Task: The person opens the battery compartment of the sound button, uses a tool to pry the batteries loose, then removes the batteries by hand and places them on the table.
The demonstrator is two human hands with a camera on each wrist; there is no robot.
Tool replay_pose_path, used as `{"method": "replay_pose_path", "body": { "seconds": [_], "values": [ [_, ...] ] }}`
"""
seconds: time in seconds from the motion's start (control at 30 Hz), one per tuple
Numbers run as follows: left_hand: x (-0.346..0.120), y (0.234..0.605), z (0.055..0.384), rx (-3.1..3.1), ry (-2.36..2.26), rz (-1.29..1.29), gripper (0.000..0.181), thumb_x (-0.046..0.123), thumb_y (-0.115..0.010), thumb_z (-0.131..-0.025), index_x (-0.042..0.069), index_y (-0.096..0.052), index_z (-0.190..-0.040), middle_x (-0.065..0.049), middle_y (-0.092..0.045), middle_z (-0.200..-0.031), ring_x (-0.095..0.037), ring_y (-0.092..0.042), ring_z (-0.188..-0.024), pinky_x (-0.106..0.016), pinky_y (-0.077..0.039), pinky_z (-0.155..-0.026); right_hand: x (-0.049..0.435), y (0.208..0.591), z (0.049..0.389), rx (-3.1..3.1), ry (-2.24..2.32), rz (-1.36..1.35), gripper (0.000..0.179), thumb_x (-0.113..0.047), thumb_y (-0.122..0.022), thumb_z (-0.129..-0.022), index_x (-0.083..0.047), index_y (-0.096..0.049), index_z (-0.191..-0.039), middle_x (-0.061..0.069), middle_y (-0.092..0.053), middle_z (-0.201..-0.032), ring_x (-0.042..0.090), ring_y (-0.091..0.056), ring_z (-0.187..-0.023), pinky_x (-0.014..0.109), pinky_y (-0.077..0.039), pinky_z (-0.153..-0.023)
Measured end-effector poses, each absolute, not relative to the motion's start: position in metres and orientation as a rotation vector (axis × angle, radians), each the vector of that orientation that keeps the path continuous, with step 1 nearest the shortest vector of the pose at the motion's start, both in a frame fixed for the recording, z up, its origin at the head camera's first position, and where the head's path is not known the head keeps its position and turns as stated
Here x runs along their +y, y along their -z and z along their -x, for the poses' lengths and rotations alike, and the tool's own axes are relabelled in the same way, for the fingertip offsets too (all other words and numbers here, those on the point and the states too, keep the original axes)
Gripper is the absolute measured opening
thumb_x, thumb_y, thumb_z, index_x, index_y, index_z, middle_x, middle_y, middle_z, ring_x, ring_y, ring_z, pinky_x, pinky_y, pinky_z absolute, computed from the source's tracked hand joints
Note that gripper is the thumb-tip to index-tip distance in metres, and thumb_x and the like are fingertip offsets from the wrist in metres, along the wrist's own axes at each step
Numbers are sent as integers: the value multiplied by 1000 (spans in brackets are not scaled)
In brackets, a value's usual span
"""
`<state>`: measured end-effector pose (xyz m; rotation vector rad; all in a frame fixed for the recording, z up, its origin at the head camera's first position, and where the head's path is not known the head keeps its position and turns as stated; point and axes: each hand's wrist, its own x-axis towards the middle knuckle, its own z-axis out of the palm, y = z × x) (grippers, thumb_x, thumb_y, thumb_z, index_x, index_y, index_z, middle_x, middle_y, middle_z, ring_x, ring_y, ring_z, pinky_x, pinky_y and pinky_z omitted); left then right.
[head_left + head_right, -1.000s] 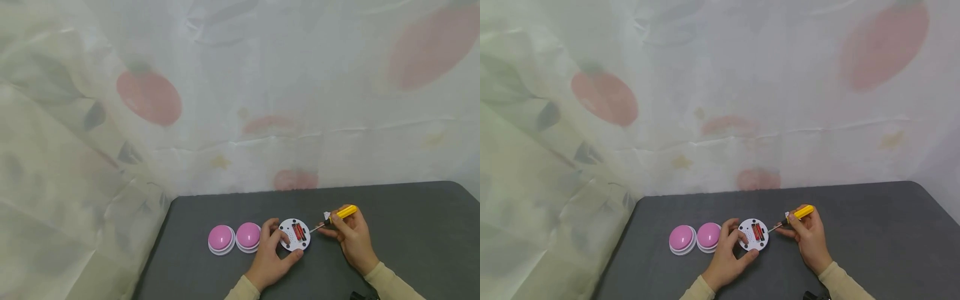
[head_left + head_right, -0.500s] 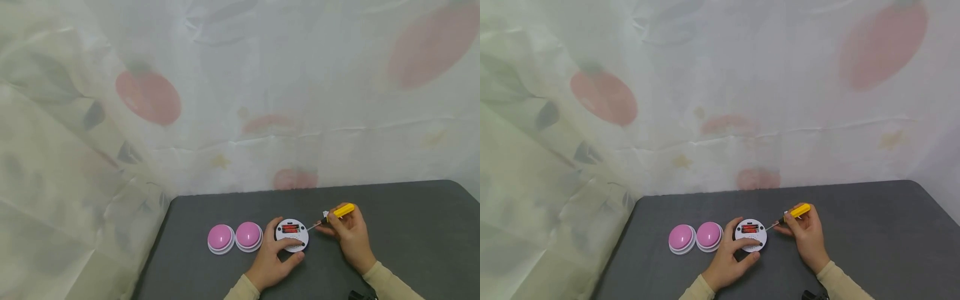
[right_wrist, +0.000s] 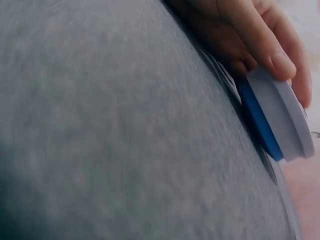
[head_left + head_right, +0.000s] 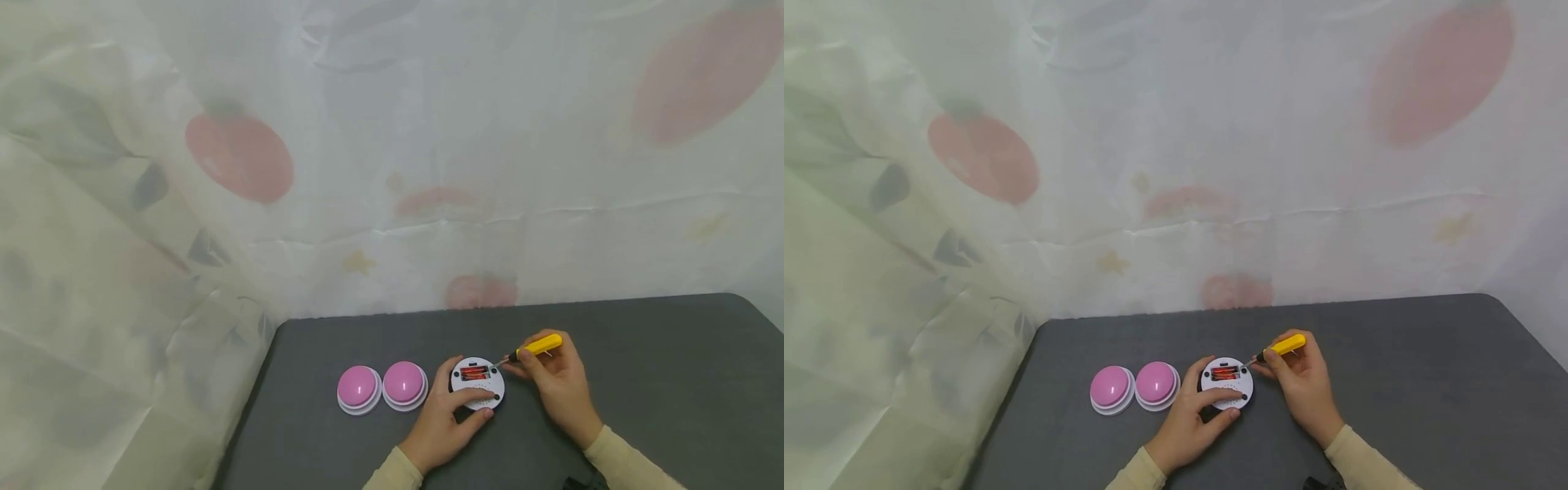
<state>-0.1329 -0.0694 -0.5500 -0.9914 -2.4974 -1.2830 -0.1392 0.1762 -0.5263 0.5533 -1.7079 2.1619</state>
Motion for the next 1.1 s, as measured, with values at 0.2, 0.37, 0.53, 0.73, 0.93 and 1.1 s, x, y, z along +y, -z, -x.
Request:
{"method": "replay_pose_path", "body": {
  "seconds": [0.2,0.37,0.53,0.73,0.93,1.1],
  "values": [
    [-67,550,132,-2507,1265,1005,22,38,-77,-104,33,-81,-125,-20,-39,-167,-30,-48,-147,-45,-48,-116,172,526,137,-1756,-2101,-613,33,22,-55,-103,20,-37,-130,23,-55,-113,32,-77,-104,46,-62,-86],
    [-64,549,132,-2502,1260,1015,23,37,-78,-103,32,-81,-125,-20,-39,-167,-30,-48,-148,-45,-48,-116,172,523,136,-1761,-2027,-655,31,25,-54,-101,19,-40,-128,25,-54,-112,28,-77,-103,43,-63,-84],
    [-64,547,132,-2512,1264,1018,23,37,-78,-103,32,-81,-125,-19,-38,-167,-29,-48,-148,-45,-48,-116,173,523,136,-1754,-2019,-676,31,26,-54,-101,18,-41,-128,25,-53,-112,27,-76,-104,42,-63,-84],
    [-64,547,131,-2508,1254,1013,24,38,-78,-103,32,-81,-126,-19,-40,-167,-29,-48,-148,-46,-47,-117,175,526,138,-1768,-2053,-655,31,23,-53,-103,20,-38,-130,25,-53,-114,27,-76,-106,43,-63,-86],
    [-64,545,132,-2512,1267,1007,24,38,-78,-103,32,-81,-126,-20,-41,-166,-29,-49,-147,-48,-47,-117,177,528,138,-1728,-2176,-540,27,17,-49,-108,20,-34,-131,30,-48,-119,28,-73,-109,44,-62,-87],
    [-64,545,132,-2509,1283,1017,24,36,-78,-103,32,-81,-126,-20,-41,-167,-28,-50,-148,-48,-47,-117,178,526,138,-1703,-2306,-422,27,8,-48,-112,19,-29,-130,28,-46,-118,27,-71,-111,46,-61,-90]
  ]
}}
